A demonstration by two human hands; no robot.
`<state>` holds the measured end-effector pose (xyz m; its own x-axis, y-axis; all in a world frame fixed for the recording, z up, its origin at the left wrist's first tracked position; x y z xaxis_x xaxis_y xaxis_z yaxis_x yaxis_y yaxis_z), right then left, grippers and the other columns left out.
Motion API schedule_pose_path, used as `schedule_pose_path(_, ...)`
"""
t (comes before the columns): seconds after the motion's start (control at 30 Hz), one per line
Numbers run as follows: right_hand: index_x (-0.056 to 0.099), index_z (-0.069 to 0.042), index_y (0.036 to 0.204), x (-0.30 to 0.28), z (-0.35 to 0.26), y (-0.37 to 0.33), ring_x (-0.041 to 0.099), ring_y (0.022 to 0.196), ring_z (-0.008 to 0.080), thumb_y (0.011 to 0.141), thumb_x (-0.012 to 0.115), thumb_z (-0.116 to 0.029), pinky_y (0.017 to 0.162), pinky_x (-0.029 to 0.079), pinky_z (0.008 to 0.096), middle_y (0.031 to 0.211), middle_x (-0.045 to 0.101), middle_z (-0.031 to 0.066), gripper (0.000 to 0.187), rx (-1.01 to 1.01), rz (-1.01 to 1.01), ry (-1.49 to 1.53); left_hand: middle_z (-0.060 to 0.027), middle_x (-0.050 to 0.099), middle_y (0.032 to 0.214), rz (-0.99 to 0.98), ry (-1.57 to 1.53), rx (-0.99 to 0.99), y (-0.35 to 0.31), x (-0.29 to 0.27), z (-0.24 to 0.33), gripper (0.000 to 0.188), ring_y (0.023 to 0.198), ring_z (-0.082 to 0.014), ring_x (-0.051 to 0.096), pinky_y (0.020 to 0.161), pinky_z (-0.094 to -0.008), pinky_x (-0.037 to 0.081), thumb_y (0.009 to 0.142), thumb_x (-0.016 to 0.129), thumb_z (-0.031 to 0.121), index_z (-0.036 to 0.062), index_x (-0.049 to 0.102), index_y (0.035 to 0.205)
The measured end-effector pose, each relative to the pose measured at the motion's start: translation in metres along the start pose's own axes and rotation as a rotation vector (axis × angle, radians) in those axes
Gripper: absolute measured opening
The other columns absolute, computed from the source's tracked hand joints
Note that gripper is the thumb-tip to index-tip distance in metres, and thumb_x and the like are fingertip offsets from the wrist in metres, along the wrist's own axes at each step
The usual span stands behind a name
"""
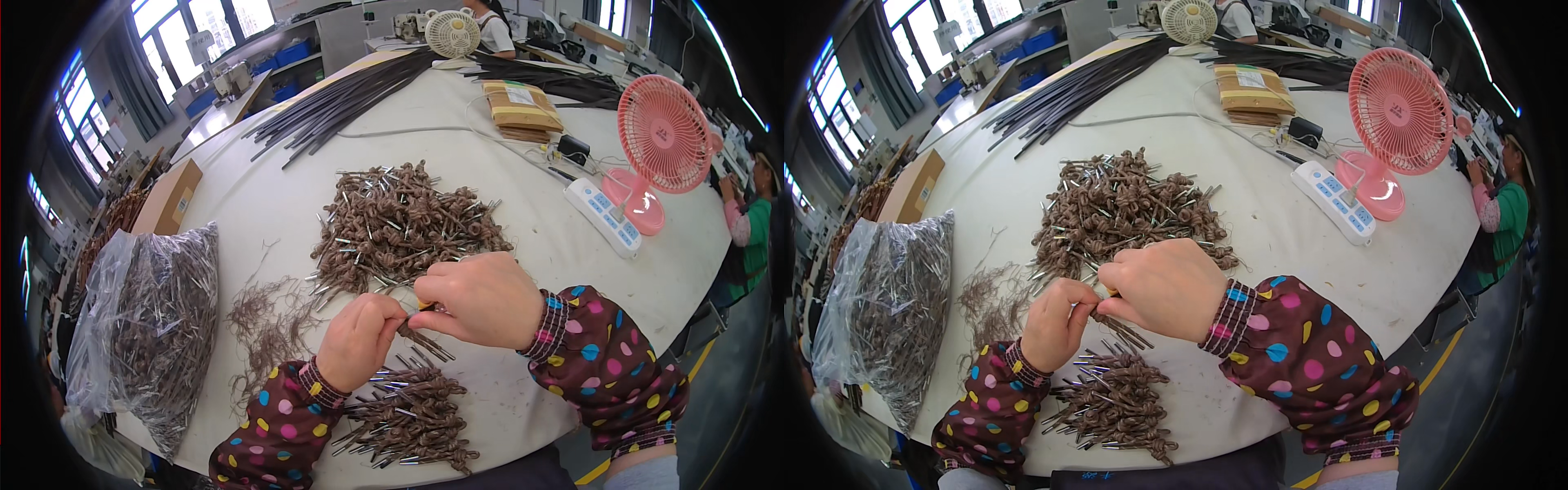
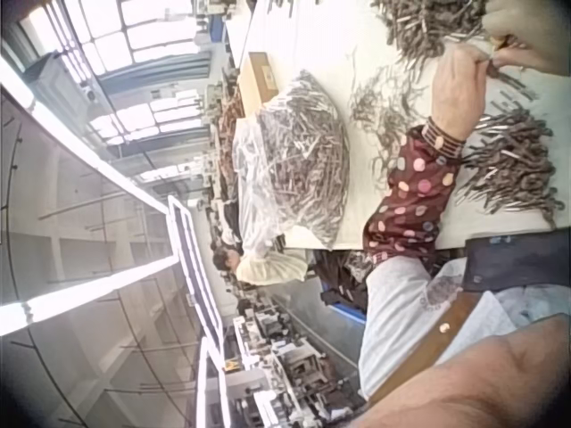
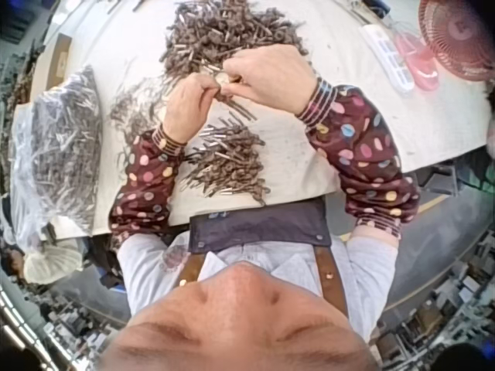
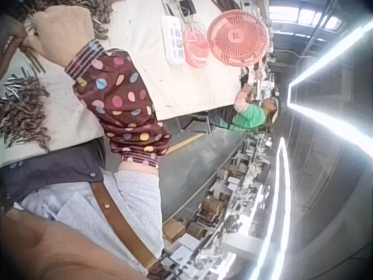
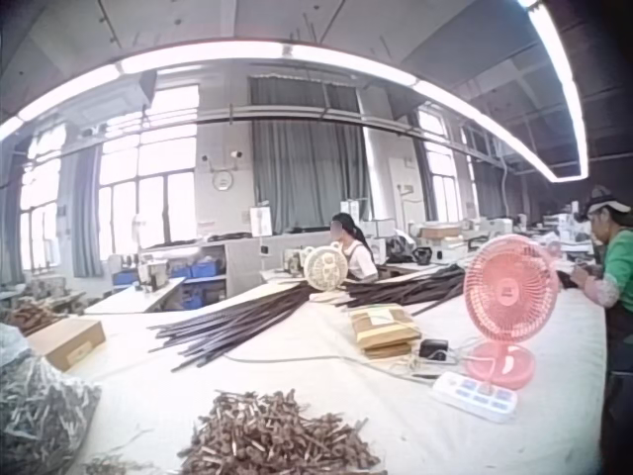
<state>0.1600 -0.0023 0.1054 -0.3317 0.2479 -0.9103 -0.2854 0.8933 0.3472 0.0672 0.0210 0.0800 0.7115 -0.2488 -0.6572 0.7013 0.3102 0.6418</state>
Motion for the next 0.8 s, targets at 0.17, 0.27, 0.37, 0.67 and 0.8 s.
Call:
schedule_pose_path(0.17, 0.059, -0.009, 0.079, 0.005, 0.0, 0.0, 0.064, 0.071, 0.0266, 0.082, 0.064, -0.035, 0.059, 0.049, 0.0383, 0.074, 0.061, 0.0055, 0.026, 0.029, -0.032, 0.043, -0.0115, 0.058, 0.084, 0.031, 0.0, -0.023, -0.002, -0.001, -0.002, 0.019, 0.071, -0.0281, 0.058, 0.062, -0.0337, 0.048, 0.08, 0.062, -0.006, 0.0011, 0.051, 0.093)
schedule_pose_path(0.27, 0.06, -0.009, 0.082, 0.014, 0.007, -0.005, 0.063, 0.068, 0.0247, 0.081, 0.067, -0.038, 0.059, 0.049, 0.0347, 0.074, 0.061, 0.0053, 0.03, 0.081, -0.001, 0.134, -0.0112, 0.058, 0.084, 0.066, -0.042, -0.155, -0.006, -0.005, -0.014, 0.015, 0.07, -0.0259, 0.058, 0.063, -0.0323, 0.047, 0.084, 0.059, -0.005, 0.0012, 0.051, 0.095)
schedule_pose_path(0.37, 0.061, -0.007, 0.095, 0.032, 0.032, -0.018, 0.062, 0.064, 0.0184, 0.079, 0.071, -0.04, 0.06, 0.049, 0.0296, 0.079, 0.063, 0.0034, 0.038, 0.24, 0.085, 0.541, -0.0102, 0.058, 0.085, 0.146, -0.138, -0.277, -0.013, -0.009, -0.03, 0.01, 0.07, -0.0222, 0.058, 0.064, -0.0301, 0.047, 0.088, 0.056, -0.002, 0.0012, 0.051, 0.096)
schedule_pose_path(0.67, 0.054, -0.004, 0.11, 0.052, 0.041, -0.034, 0.06, 0.072, 0.0102, 0.08, 0.074, -0.019, 0.066, 0.05, 0.0243, 0.087, 0.065, 0.0053, 0.039, 0.45, 0.235, 0.895, -0.0062, 0.058, 0.112, 0.232, -0.776, -0.579, -0.018, 0.004, -0.056, 0.019, 0.091, -0.0112, 0.054, 0.086, -0.0253, 0.044, 0.095, 0.05, 0.007, 0.0014, 0.049, 0.113)
schedule_pose_path(0.8, 0.051, -0.003, 0.112, 0.056, 0.041, -0.037, 0.037, 0.061, -0.002, 0.077, 0.077, -0.01, 0.056, 0.036, 0.0143, 0.09, 0.06, -0.0026, 0.043, 0.521, 0.269, 1.011, -0.0043, 0.055, 0.123, 0.007, -0.99, -0.716, -0.024, 0.035, -0.048, 0.035, 0.104, -0.0105, 0.052, 0.093, -0.026, 0.042, 0.094, 0.055, 0.009, 0.0007, 0.048, 0.126)
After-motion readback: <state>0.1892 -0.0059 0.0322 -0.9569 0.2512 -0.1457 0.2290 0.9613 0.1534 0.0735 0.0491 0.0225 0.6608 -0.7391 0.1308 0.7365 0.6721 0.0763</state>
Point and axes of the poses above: each hand's wrist, its own y-axis towards the middle knuckle, its own x-axis out of the palm, z = x × y, the point moved 10 cm from there along y, towards the middle knuckle
